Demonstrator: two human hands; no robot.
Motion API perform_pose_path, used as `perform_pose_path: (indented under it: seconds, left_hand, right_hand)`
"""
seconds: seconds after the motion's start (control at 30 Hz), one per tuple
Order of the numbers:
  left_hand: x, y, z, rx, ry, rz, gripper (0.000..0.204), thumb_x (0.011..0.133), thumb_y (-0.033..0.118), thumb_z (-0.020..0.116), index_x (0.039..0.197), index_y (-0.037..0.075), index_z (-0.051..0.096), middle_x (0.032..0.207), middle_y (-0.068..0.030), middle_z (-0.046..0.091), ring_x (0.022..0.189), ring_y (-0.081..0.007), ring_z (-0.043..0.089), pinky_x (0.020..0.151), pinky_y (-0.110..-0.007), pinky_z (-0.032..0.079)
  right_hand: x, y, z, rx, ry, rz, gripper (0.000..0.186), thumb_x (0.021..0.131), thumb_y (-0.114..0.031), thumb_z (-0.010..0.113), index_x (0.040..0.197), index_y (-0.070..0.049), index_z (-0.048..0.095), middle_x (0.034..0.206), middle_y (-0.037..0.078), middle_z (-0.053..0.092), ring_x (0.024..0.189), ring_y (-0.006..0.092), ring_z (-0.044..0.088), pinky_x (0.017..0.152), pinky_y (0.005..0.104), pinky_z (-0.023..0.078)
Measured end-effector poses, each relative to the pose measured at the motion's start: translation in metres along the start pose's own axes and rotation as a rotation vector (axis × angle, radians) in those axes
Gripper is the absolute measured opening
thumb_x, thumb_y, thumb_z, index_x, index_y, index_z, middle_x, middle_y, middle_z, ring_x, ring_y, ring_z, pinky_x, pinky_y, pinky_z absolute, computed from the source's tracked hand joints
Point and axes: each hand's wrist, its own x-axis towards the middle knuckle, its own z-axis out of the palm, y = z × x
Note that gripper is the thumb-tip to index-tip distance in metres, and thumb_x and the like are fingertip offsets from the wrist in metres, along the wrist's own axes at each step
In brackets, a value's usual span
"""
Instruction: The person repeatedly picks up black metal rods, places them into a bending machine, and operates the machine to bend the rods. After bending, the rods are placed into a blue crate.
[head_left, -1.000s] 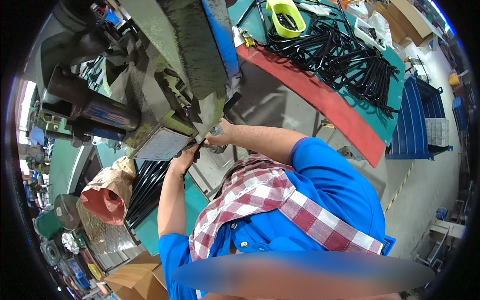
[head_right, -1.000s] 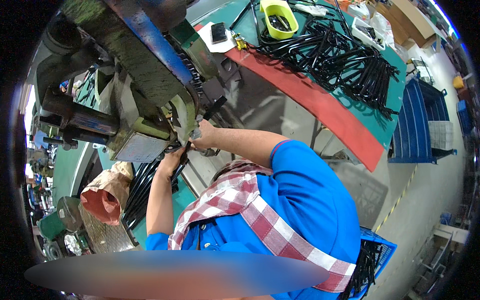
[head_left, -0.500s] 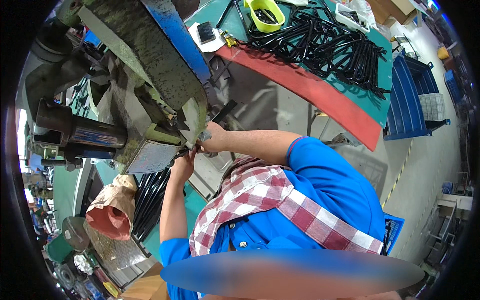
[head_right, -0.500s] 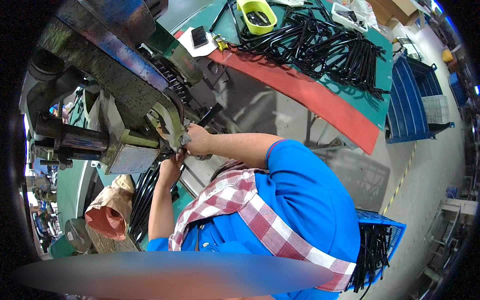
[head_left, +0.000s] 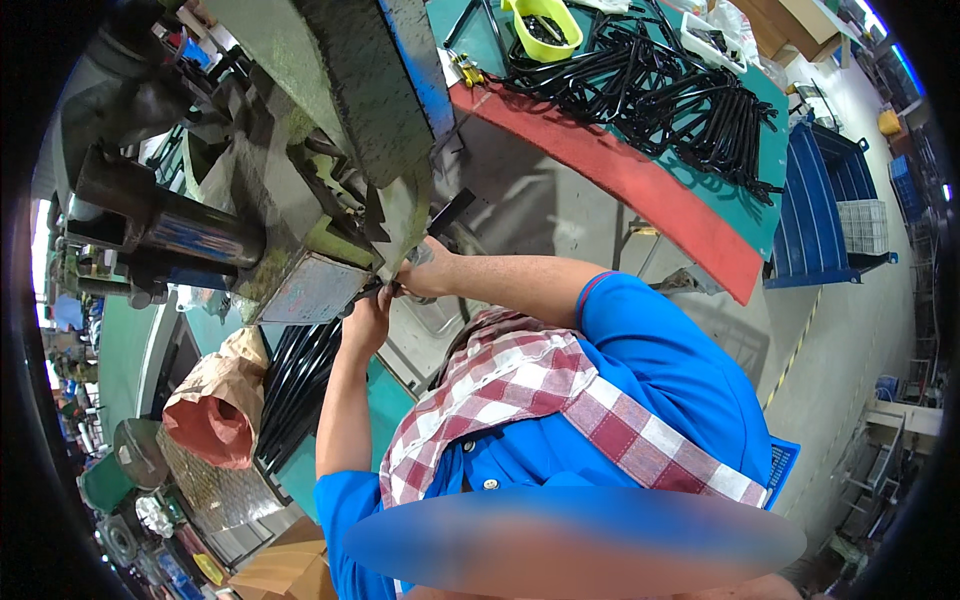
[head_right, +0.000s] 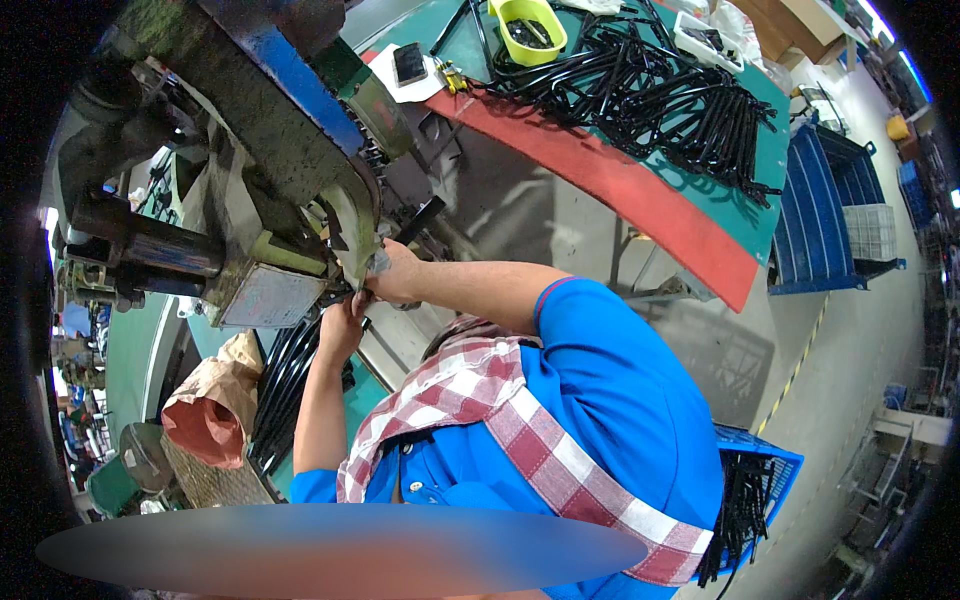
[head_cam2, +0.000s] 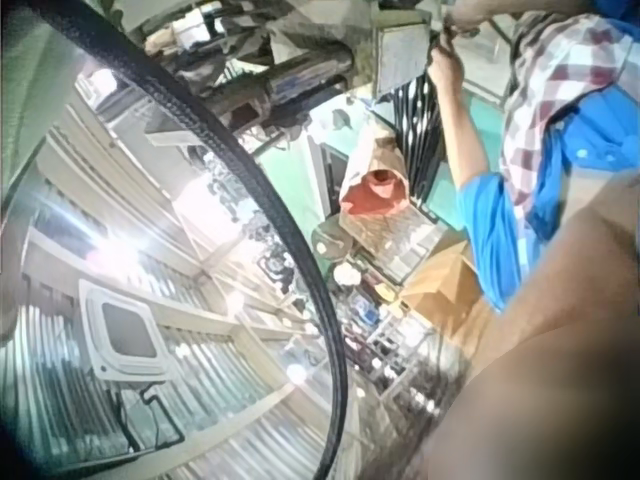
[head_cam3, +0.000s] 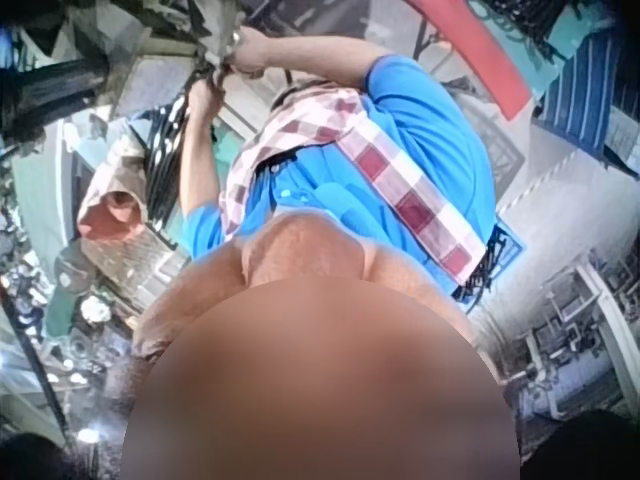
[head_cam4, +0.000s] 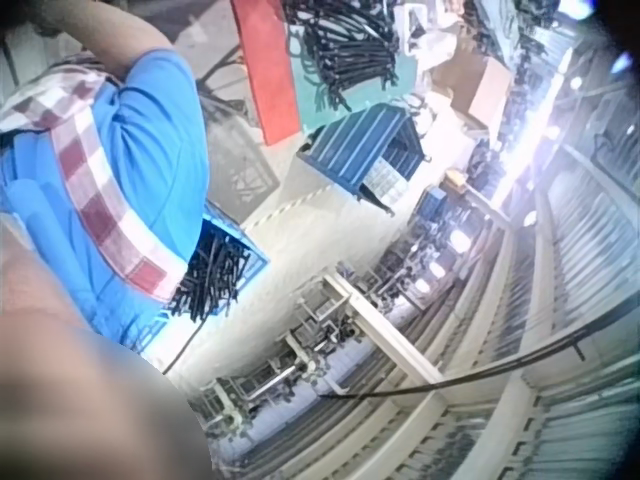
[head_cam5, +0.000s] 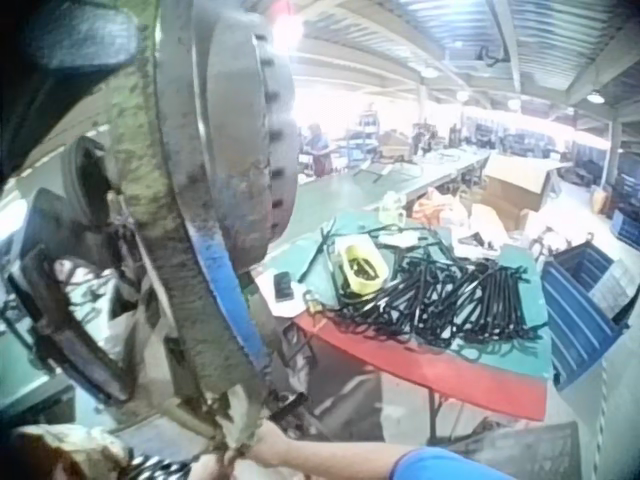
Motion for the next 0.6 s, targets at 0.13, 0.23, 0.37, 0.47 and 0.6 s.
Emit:
perform_pose_path:
  seconds: [0.13, 0.23, 0.37, 0.47, 0.6]
  left_hand:
    - [0.006, 0.005, 0.0, 0.037, -0.077, -0.012, 0.029, 0.099, 0.027, 0.042, 0.095, 0.004, 0.06, 0.077, -0.0243, 0.062, 0.072, -0.0442, 0.058, 0.06, -0.053, 0.043]
    - [0.01, 0.023, 0.001, 0.216, -0.156, -0.175, 0.032, 0.098, 0.031, 0.042, 0.092, 0.003, 0.057, 0.079, -0.0226, 0.063, 0.073, -0.042, 0.059, 0.062, -0.051, 0.045]
    - [0.004, -0.001, 0.026, 0.163, -0.063, -0.073, 0.035, 0.095, 0.038, 0.045, 0.084, 0.005, 0.053, 0.078, -0.0201, 0.063, 0.078, -0.0423, 0.06, 0.065, -0.051, 0.047]
    - [0.012, 0.012, 0.019, 0.142, -0.131, -0.058, 0.032, 0.097, 0.03, 0.042, 0.088, 0.002, 0.052, 0.078, -0.0232, 0.061, 0.075, -0.0419, 0.059, 0.065, -0.05, 0.046]
    - [0.014, 0.01, 0.017, 0.086, -0.197, -0.115, 0.043, 0.098, 0.042, 0.036, 0.089, 0.003, 0.052, 0.085, -0.0233, 0.062, 0.082, -0.0439, 0.058, 0.067, -0.051, 0.046]
  right_hand:
    - [-0.001, 0.007, 0.0, 0.192, -0.043, 0.093, 0.043, 0.082, -0.023, 0.057, 0.125, -0.018, 0.053, 0.117, 0.012, 0.06, 0.109, 0.0271, 0.055, 0.097, 0.0388, 0.039]
    - [-0.011, 0.021, 0.02, -0.151, -0.111, 0.053, 0.034, 0.085, -0.022, 0.055, 0.119, -0.017, 0.054, 0.113, 0.01, 0.062, 0.106, 0.0242, 0.057, 0.094, 0.0382, 0.041]
    - [-0.003, 0.03, 0.024, -0.358, -0.295, -0.007, 0.02, 0.086, -0.023, 0.054, 0.103, -0.012, 0.054, 0.105, 0.005, 0.063, 0.103, 0.0206, 0.059, 0.092, 0.0391, 0.041]
    - [-0.009, 0.053, 0.051, -0.359, -0.221, -0.031, 0.021, 0.085, -0.026, 0.056, 0.101, -0.013, 0.056, 0.106, 0.009, 0.062, 0.105, 0.0222, 0.058, 0.092, 0.0421, 0.042]
    - [-0.012, 0.01, -0.014, -0.034, -0.359, 0.107, 0.025, 0.084, -0.03, 0.057, 0.102, -0.013, 0.059, 0.113, 0.013, 0.059, 0.105, 0.0277, 0.058, 0.09, 0.0472, 0.043]
